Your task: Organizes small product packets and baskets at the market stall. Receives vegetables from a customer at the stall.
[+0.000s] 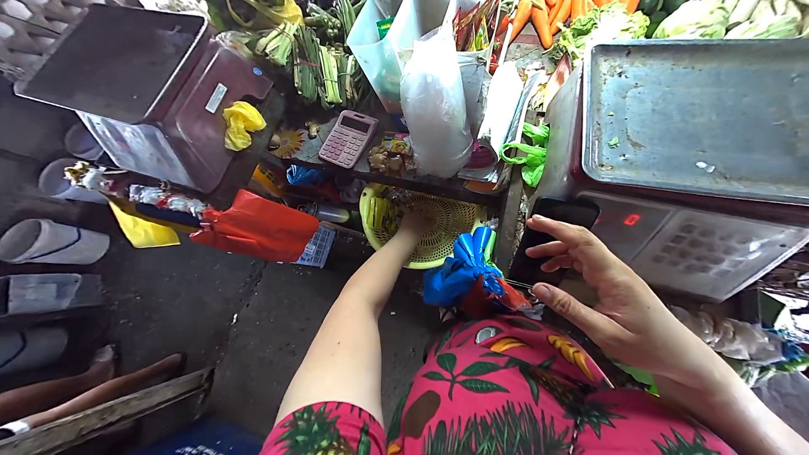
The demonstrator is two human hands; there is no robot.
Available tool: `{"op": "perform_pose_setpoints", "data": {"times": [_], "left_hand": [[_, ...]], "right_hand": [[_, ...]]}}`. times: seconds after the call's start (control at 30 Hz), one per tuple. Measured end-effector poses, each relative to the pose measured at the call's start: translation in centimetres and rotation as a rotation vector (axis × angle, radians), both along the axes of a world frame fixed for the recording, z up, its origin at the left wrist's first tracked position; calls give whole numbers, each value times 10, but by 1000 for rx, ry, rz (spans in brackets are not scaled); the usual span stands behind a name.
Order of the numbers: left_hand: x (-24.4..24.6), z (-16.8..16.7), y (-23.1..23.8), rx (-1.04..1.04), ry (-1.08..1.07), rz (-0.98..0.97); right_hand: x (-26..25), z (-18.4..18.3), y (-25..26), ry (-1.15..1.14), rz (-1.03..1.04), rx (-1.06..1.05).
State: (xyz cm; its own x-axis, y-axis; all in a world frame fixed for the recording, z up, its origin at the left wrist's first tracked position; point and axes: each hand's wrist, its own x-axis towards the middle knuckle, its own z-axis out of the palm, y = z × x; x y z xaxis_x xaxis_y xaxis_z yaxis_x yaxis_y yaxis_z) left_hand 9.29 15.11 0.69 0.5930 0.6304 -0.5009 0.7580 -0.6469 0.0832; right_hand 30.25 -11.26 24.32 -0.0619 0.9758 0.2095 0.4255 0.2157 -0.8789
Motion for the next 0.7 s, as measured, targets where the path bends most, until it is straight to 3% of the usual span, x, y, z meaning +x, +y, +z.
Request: {"op": "perform_pose_setpoints", "data": {"times": [0.43,0.5,0.57,0.6,0.7], "left_hand": [[-1,2,-4,0,-70,-82],[-8,0,-6,-33,-152,38],[-14,-2,-11,-43,-311,190],[-11,2,-14,-26,-291,182],[0,22,-22,67,-130,-20]], "right_hand": [[10,5,-11,-18,-42,42],[18,11,-14,-41,-56,90],[39,27,-21,-79,-139,180],[56,40,-28,-111,-220,230],[121,89,-63,-232,-579,392]]}}
